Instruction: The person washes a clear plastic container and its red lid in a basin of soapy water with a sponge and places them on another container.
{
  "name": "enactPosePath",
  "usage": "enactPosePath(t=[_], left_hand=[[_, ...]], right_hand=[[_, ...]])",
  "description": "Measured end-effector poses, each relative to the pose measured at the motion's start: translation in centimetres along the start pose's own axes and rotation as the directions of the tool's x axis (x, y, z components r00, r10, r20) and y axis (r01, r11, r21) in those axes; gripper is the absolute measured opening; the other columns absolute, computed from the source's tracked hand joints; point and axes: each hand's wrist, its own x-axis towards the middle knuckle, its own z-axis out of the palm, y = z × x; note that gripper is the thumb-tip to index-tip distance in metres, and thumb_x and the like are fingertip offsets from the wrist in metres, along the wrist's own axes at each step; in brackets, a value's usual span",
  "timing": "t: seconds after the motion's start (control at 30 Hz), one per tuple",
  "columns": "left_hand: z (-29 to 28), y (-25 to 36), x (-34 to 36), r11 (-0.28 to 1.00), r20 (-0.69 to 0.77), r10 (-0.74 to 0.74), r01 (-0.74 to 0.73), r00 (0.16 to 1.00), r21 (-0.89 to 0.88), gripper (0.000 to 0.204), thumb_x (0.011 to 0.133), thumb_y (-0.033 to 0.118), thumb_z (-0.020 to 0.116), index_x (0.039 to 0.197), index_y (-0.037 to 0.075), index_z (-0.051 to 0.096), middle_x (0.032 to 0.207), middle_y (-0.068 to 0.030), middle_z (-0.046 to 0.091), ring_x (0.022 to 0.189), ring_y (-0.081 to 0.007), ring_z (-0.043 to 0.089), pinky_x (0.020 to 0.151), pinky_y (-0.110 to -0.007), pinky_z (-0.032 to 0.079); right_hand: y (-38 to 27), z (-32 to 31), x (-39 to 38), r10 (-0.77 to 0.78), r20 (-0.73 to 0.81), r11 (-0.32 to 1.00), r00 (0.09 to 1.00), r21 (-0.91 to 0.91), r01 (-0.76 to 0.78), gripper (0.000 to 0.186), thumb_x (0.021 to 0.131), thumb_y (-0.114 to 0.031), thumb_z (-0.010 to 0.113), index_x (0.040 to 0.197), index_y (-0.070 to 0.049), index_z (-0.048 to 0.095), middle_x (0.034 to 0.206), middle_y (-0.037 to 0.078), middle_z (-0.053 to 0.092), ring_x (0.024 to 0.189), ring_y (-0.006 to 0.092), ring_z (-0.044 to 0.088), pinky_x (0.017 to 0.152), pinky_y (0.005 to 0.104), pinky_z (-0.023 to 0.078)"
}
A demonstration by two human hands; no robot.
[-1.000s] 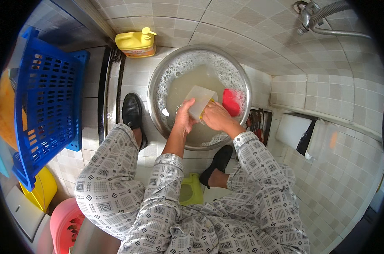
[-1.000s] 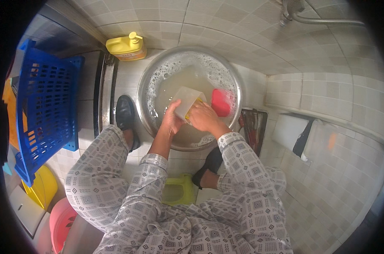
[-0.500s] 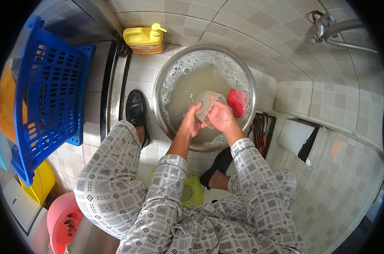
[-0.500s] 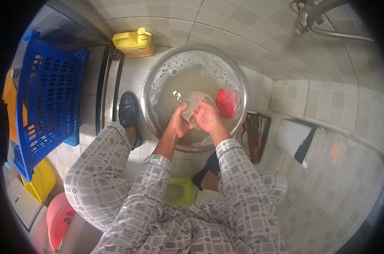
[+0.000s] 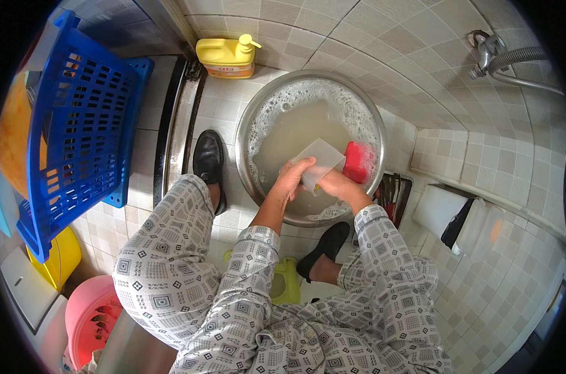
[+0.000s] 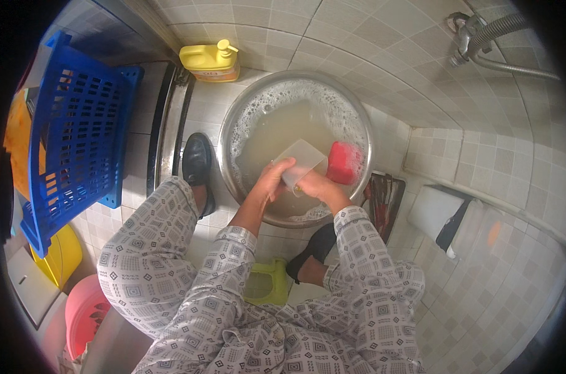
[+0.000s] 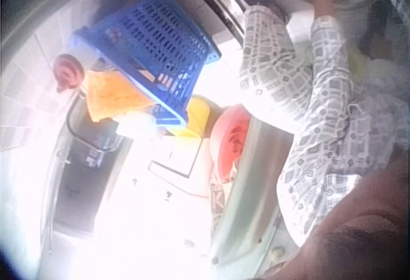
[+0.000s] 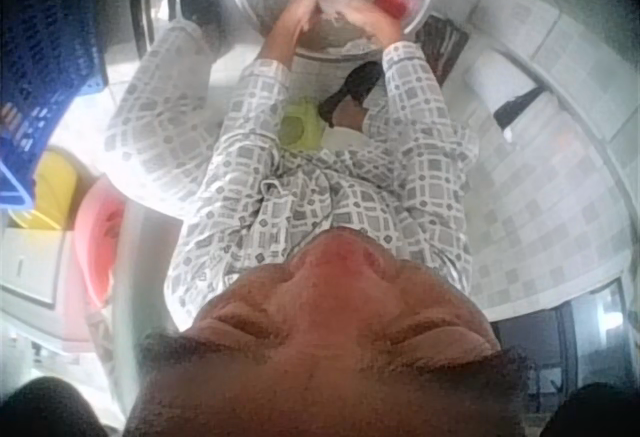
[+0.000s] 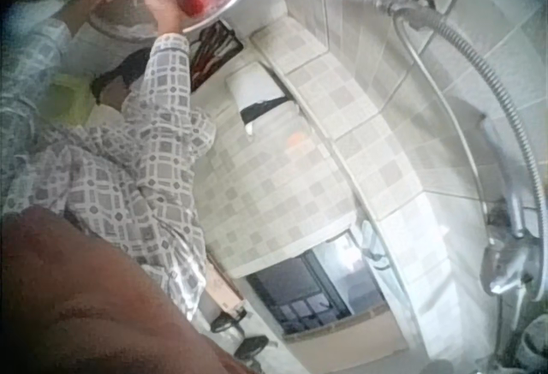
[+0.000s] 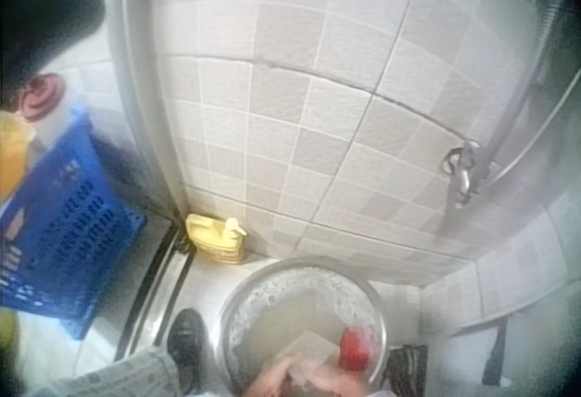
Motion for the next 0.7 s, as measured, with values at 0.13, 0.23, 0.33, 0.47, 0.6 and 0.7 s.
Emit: enactPosePath(t=[0.13, 0.23, 0.33, 0.47, 0.6, 0.7], left_hand=[[1.3, 1.3, -1.1, 0.993, -0.064, -0.03, 0.037, 0.997, 0.109, 0.086, 0.081, 0.05, 0.079, 0.145, 0.002, 0.047, 0.14, -0.0176, 0.056, 0.124, -0.0327, 0.058, 0.092, -0.048, 0.052], [2.1, 2.3, -1.1, 0.988, -0.107, -0.068, 0.082, 0.992, 0.133, 0.095, 0.078, 0.052, 0.08, 0.149, 0.001, 0.041, 0.145, -0.0197, 0.052, 0.127, -0.0365, 0.056, 0.092, -0.052, 0.051], [2.6, 2.9, -0.6, 0.988, -0.175, -0.103, 0.121, 0.979, 0.098, 0.099, 0.077, 0.051, 0.081, 0.15, -0.001, 0.038, 0.147, -0.0209, 0.05, 0.129, -0.0383, 0.053, 0.092, -0.056, 0.05], [2.4, 3.1, -0.5, 0.989, -0.268, -0.082, 0.111, 0.96, 0.095, 0.102, 0.077, 0.047, 0.082, 0.151, -0.004, 0.035, 0.146, -0.0218, 0.05, 0.129, -0.0382, 0.054, 0.096, -0.057, 0.048], [2.8, 3.2, -0.8, 0.999, -0.262, 0.015, -0.006, 0.965, 0.037, 0.097, 0.075, 0.04, 0.084, 0.148, -0.005, 0.04, 0.147, -0.023, 0.049, 0.127, -0.0365, 0.056, 0.103, -0.052, 0.047], [1.5, 3.5, -0.1, 0.974, -0.238, 0.206, -0.176, 0.949, 0.141, 0.091, 0.072, 0.039, 0.087, 0.145, 0.0, 0.048, 0.144, -0.0216, 0.05, 0.13, -0.0337, 0.053, 0.107, -0.047, 0.045]], right_hand=[[-1.2, 1.1, -1.4, -0.263, 0.008, 0.507, 0.965, -0.85, 0.145, 0.038, 0.097, -0.027, 0.058, 0.13, -0.01, 0.065, 0.132, 0.009, 0.066, 0.128, 0.0282, 0.059, 0.103, 0.0442, 0.045], [0.0, 1.2, -1.5, -0.407, 0.009, 0.058, 0.914, -0.998, 0.036, 0.045, 0.092, -0.029, 0.062, 0.134, -0.012, 0.062, 0.136, 0.012, 0.064, 0.135, 0.0286, 0.053, 0.112, 0.0435, 0.036], [1.1, 0.7, -0.8, -0.522, -0.032, -0.005, 0.852, -0.999, -0.04, 0.046, 0.09, -0.026, 0.066, 0.134, -0.012, 0.062, 0.139, 0.012, 0.061, 0.139, 0.0287, 0.048, 0.117, 0.0456, 0.031], [-0.6, 1.1, -0.6, -0.501, -0.065, 0.344, 0.863, -0.93, 0.129, 0.046, 0.09, -0.022, 0.066, 0.134, -0.009, 0.06, 0.139, 0.016, 0.06, 0.131, 0.0314, 0.055, 0.109, 0.0449, 0.04], [2.3, 0.9, 1.0, -0.479, -0.187, 0.654, 0.858, -0.727, 0.207, 0.042, 0.089, -0.014, 0.065, 0.13, -0.004, 0.061, 0.126, 0.021, 0.065, 0.118, 0.0347, 0.062, 0.097, 0.0458, 0.049], [2.4, 1.4, 0.9, -0.266, -0.232, 0.901, 0.936, -0.406, 0.155, 0.038, 0.09, -0.011, 0.062, 0.126, 0.0, 0.062, 0.117, 0.022, 0.068, 0.11, 0.0326, 0.066, 0.092, 0.0436, 0.051]])
